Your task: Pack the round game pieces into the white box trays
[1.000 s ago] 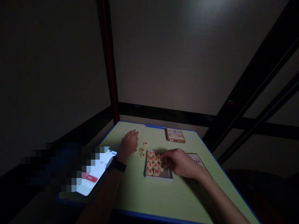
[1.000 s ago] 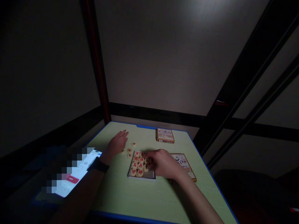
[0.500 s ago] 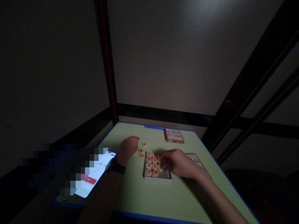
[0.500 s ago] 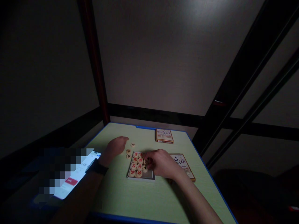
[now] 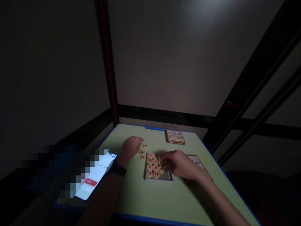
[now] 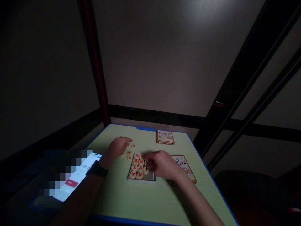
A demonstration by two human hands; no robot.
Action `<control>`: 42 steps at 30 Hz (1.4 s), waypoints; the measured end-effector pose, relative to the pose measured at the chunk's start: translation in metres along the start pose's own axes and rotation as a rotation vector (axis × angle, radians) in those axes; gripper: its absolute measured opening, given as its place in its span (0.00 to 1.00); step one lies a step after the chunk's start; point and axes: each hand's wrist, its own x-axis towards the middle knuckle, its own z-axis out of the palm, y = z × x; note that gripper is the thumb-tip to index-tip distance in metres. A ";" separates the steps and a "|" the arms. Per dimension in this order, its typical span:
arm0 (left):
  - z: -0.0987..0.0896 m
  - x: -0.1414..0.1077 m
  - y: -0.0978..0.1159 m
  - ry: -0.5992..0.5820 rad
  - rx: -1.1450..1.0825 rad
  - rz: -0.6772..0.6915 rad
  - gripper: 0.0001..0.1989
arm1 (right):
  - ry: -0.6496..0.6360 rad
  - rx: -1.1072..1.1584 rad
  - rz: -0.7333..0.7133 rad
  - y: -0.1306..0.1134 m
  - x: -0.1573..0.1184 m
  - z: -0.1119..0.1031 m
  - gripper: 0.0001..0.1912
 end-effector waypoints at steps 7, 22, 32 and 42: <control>0.015 0.002 0.006 -0.028 -0.029 0.228 0.13 | 0.010 -0.013 -0.009 0.000 -0.001 0.001 0.15; -0.004 0.005 0.000 0.085 0.068 0.059 0.11 | 0.004 -0.030 -0.023 -0.001 0.000 0.000 0.14; -0.007 -0.002 -0.006 -0.071 0.124 -0.079 0.09 | 0.015 -0.055 -0.010 -0.001 0.000 0.002 0.11; -0.009 -0.003 -0.006 -0.057 0.096 -0.076 0.12 | -0.001 -0.033 0.007 0.000 0.000 0.002 0.11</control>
